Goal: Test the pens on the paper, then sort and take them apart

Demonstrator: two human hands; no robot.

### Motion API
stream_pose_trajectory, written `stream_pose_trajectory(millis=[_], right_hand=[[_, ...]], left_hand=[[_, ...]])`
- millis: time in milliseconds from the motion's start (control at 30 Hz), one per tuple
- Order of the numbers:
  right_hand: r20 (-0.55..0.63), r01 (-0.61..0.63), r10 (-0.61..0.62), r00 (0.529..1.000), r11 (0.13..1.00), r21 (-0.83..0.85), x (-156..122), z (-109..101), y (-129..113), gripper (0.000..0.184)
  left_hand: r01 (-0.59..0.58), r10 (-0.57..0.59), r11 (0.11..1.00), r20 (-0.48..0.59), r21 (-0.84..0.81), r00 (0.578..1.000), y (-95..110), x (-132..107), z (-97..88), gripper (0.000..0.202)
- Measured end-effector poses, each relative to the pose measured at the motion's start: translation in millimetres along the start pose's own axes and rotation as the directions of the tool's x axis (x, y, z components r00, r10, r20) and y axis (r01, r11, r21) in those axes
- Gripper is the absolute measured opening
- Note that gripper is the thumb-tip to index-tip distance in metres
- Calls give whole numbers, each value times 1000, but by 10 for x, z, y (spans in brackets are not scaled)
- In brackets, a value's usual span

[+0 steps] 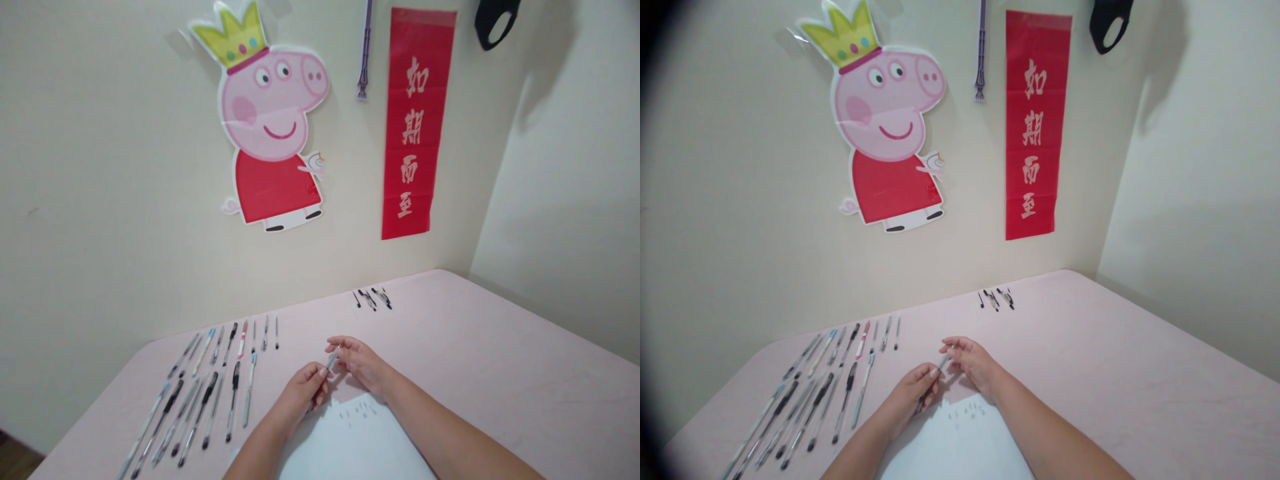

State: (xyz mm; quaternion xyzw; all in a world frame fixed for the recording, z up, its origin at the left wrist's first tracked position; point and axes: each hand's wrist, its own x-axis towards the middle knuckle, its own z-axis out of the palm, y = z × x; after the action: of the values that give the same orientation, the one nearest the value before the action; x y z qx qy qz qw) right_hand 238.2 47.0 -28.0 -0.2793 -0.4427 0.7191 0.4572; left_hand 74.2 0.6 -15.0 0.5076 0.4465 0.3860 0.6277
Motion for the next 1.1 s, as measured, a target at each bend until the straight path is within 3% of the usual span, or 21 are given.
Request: stream_pose_trajectory(millis=[167,533,733,1100], right_hand=[[-54,10,-17,998,993,-116,47,-31,101,30],[-3,12,-12,1000,1000,26,13,-2,19,36],[-71,18,-20,997,999,-34,25,23,50,32],[-54,29,-29,998,999,14,17,14,20,34]], left_hand=[[-1,0,1000,10,29,1000,10,-1,2,44],[-6,6,1000,-8,2,1000,2,-8,8,42],[-4,4,1000,13,27,1000,-7,1,-6,42],[-4,4,1000,7,22,1000,-4,-1,-4,42]])
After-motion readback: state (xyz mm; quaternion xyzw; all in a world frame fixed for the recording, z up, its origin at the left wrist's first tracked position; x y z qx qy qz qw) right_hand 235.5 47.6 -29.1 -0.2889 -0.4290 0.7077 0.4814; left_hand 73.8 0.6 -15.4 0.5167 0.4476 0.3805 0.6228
